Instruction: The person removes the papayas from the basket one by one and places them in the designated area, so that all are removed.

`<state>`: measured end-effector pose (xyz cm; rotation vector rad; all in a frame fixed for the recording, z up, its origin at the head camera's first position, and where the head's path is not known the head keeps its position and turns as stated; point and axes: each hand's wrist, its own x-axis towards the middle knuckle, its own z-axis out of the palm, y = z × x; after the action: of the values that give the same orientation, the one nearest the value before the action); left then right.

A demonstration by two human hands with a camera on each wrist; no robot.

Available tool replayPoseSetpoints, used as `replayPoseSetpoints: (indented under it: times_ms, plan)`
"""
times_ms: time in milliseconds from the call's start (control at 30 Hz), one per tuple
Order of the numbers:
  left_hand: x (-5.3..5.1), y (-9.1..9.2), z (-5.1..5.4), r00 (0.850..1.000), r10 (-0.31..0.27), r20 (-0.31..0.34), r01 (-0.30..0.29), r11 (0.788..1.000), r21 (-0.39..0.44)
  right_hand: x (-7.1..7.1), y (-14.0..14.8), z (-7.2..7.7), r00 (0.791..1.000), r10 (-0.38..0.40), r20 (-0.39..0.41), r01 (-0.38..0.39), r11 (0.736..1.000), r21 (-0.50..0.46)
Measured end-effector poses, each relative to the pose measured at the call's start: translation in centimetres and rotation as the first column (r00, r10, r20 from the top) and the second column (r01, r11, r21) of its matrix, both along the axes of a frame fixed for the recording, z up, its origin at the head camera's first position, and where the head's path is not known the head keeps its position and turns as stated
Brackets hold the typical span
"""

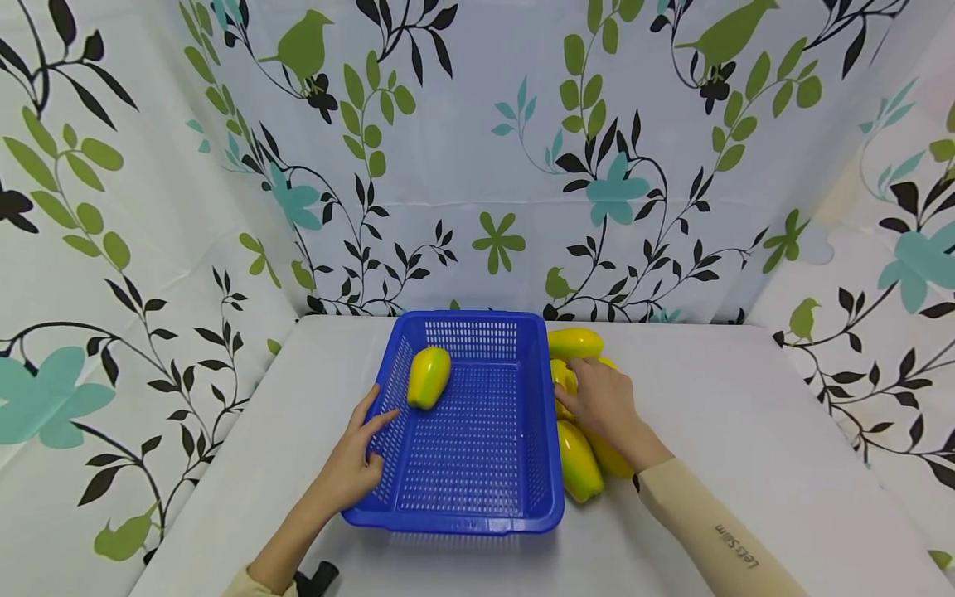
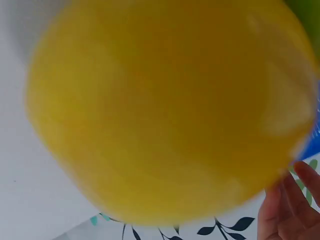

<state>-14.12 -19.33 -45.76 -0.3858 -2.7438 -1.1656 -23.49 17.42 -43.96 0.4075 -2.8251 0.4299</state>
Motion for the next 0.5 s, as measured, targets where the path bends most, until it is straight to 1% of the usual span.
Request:
replayPoseSetpoints:
  times_ms: [67, 167, 367, 500]
  plan:
    - [0.0, 0.0, 0.1, 1.000, -0.001, -0.006, 0.001, 1.000, -0.002, 0.0, -0.1, 0.7, 1.000, -0.002, 0.006, 0.002, 1.000, -0.007]
    - [0.0, -0.1, 0.1, 1.000, -0.001, -0.010, 0.001, 1.000, -0.002, -0.1, -0.3, 1.6, 1.000, 0.007, -0.005, -0.007, 1.000, -0.006]
    - [0.0, -0.1, 0.0, 1.000, -0.006, 0.013, 0.006, 1.000, 0.018, -0.1, -1.1, 3.6, 0.998, 0.056, -0.034, -0.055, 0.998, 0.017]
    - [0.0, -0.1, 0.0, 1.000, -0.011, 0.015, 0.011, 1.000, 0.026, 0.0, -1.9, 5.2, 0.994, 0.094, -0.057, -0.092, 0.995, 0.025]
